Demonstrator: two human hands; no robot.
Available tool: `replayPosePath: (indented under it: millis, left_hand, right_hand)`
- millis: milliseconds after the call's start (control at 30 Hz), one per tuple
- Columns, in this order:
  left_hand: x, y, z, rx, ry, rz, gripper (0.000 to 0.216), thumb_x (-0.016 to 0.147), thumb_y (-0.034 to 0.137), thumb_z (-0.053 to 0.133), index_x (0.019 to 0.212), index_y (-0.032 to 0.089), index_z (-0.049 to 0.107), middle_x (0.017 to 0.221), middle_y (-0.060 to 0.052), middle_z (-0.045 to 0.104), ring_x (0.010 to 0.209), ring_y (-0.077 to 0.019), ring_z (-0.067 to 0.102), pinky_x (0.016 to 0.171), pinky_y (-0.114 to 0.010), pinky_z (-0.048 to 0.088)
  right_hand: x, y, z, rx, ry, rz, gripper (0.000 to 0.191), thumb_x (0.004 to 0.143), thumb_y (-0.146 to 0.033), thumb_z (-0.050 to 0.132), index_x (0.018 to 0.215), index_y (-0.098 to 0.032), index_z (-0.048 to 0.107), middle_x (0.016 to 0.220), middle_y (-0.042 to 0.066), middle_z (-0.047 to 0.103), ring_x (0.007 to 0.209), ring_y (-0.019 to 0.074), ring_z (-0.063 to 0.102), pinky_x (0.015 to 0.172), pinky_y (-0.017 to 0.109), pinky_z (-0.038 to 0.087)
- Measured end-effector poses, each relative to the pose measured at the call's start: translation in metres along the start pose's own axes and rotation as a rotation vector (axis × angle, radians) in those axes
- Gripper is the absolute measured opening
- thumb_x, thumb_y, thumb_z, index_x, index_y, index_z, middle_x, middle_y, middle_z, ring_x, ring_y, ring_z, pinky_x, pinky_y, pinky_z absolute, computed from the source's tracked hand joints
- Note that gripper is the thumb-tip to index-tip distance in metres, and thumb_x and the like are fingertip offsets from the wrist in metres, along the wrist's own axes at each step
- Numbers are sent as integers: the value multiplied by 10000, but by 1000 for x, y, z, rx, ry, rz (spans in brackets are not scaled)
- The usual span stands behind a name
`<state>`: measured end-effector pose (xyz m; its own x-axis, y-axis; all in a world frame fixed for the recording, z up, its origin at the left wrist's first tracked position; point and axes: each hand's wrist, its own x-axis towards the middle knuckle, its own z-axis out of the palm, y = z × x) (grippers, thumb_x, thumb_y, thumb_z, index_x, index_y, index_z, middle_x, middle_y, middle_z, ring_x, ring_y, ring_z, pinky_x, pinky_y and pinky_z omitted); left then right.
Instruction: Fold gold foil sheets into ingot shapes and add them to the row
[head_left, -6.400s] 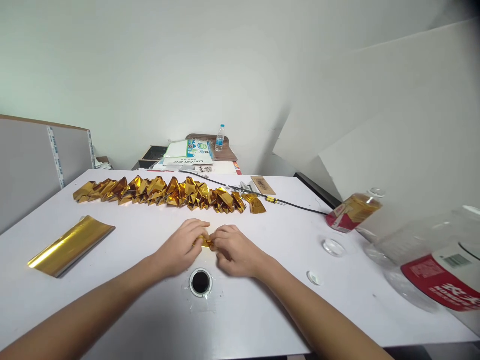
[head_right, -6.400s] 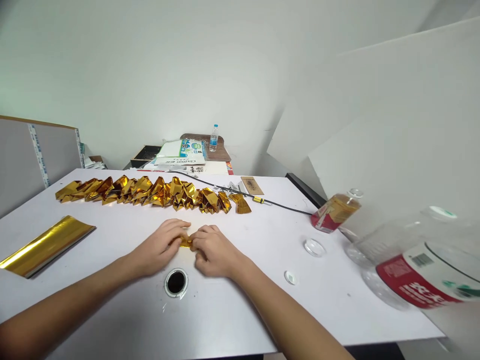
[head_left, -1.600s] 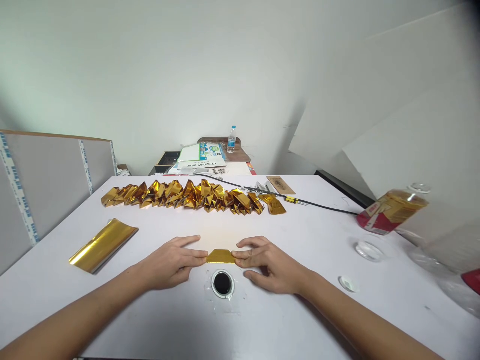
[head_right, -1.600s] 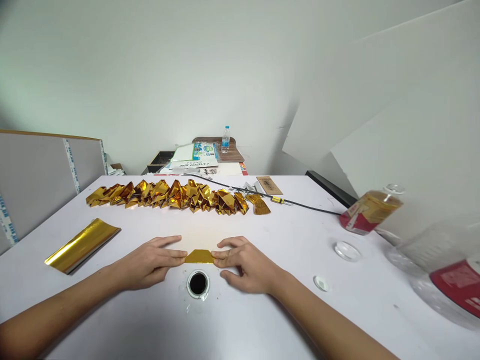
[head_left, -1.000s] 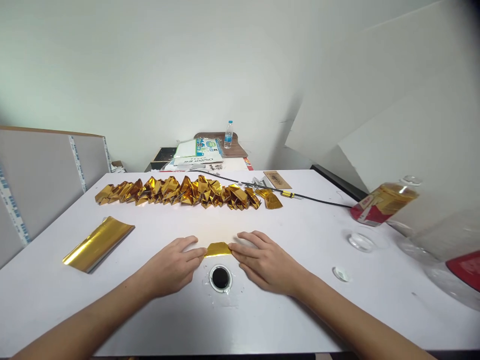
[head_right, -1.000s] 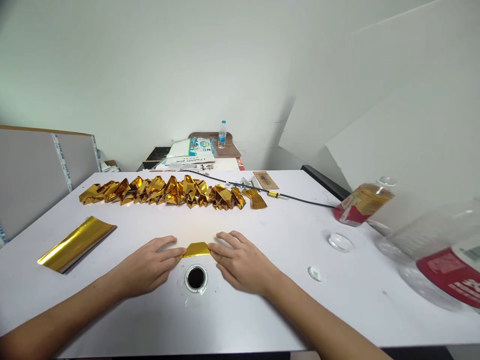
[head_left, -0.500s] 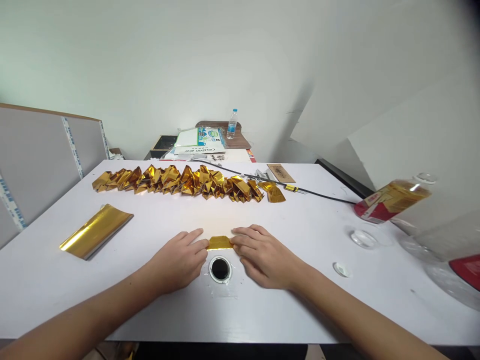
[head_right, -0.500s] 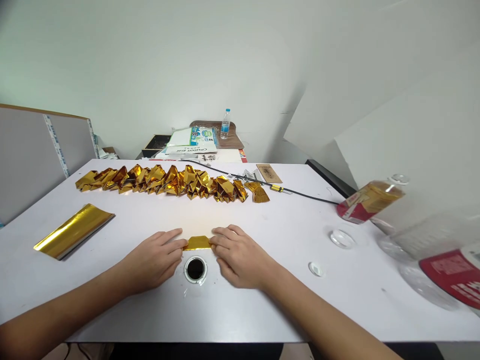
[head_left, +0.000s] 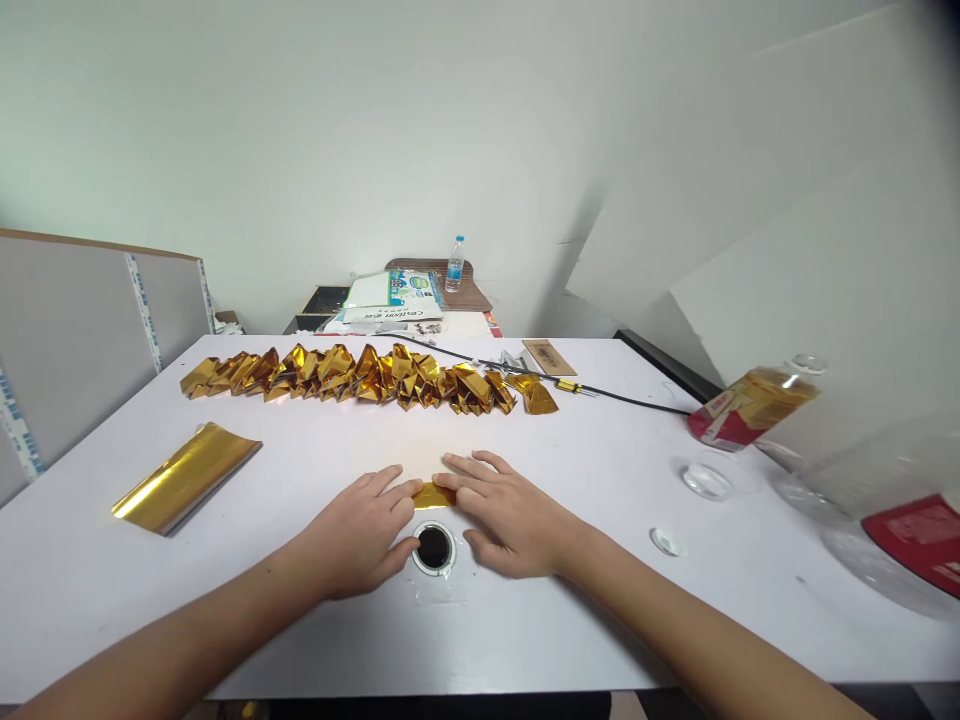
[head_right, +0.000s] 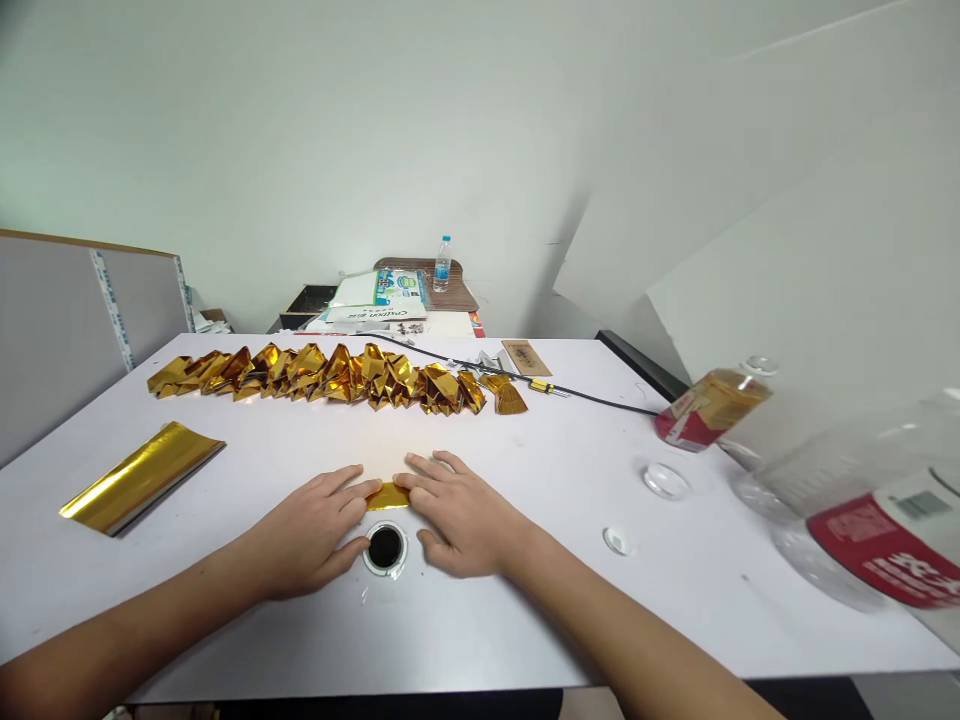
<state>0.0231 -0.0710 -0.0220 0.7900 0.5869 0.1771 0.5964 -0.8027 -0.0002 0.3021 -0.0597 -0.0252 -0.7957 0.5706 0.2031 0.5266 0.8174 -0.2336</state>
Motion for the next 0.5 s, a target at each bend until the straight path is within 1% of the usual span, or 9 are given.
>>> replayPosePath:
  millis: [67, 133, 200, 233, 267, 333, 367, 433, 500]
  left_hand:
    - [-3, -3, -1, -35, 3, -9, 259, 990, 349, 629, 1148, 151, 682, 1475, -148, 651, 1410, -403, 549, 1067, -544, 534]
    - [-7, -11, -6, -84, 11, -38, 219, 1000, 339, 601, 1124, 177, 680, 1497, -123, 642, 1445, -382, 518, 1097, -543, 521]
    - [-12, -27, -16, -113, 31, -140, 195, 1028, 327, 530, 1040, 205, 680, 1509, -85, 638, 1475, -351, 488, 1140, -547, 491]
    - [-15, -37, -22, -105, 52, -228, 233, 1044, 315, 475, 1012, 210, 680, 1509, -77, 640, 1475, -339, 487, 1152, -555, 478]
    - [-19, -49, -29, -81, 94, -331, 264, 1048, 318, 445, 1035, 208, 685, 1506, -86, 641, 1469, -340, 488, 1162, -568, 463]
    - [-30, -73, -43, 35, 183, -564, 310, 1026, 345, 447, 1117, 188, 698, 1500, -125, 639, 1480, -381, 455, 1195, -611, 406]
    - [-36, -84, -48, 111, 199, -672, 352, 1011, 356, 451, 1175, 172, 701, 1533, -145, 607, 1491, -407, 431, 1200, -621, 389]
    - [-49, -101, -56, 214, 180, -897, 458, 987, 388, 444, 1266, 122, 690, 1550, -196, 576, 1449, -457, 461, 1163, -626, 403]
    - [-60, -110, -59, 171, 88, -1062, 540, 972, 435, 436, 1302, 83, 679, 1429, -238, 659, 1299, -449, 595, 1061, -562, 483]
  right_hand:
    - [4, 5, 4, 48, 62, 10, 259, 919, -238, 565, 1149, -185, 672, 1462, 121, 662, 1450, 351, 515, 1204, 631, 342]
    - [8, 8, 6, 95, 131, 33, 204, 993, -263, 545, 1126, -204, 688, 1345, 113, 730, 1326, 312, 605, 1139, 579, 409]
    - [12, 7, 6, 135, 170, 70, 176, 1033, -283, 543, 1101, -220, 693, 1231, 99, 765, 1209, 280, 643, 1074, 532, 446]
    - [14, 6, 5, 149, 170, 93, 153, 1034, -274, 553, 1082, -223, 689, 1179, 90, 769, 1165, 269, 646, 1054, 516, 451]
    - [17, 4, 3, 159, 162, 119, 122, 1024, -252, 567, 1059, -223, 681, 1131, 81, 766, 1129, 260, 644, 1040, 505, 450]
    - [23, 0, -1, 176, 129, 178, 84, 984, -186, 591, 1016, -221, 661, 1061, 64, 746, 1083, 254, 628, 1020, 493, 448]
    - [26, -2, -4, 184, 108, 209, 105, 955, -152, 602, 1014, -220, 655, 1040, 59, 735, 1070, 256, 619, 1010, 490, 449]
    - [33, -4, -6, 206, 82, 260, 233, 885, -106, 629, 1085, -223, 652, 1036, 54, 719, 1058, 266, 609, 994, 490, 456]
    - [41, -3, -6, 234, 78, 296, 416, 823, -90, 652, 1216, -224, 639, 1061, 65, 709, 1050, 277, 618, 976, 482, 475]
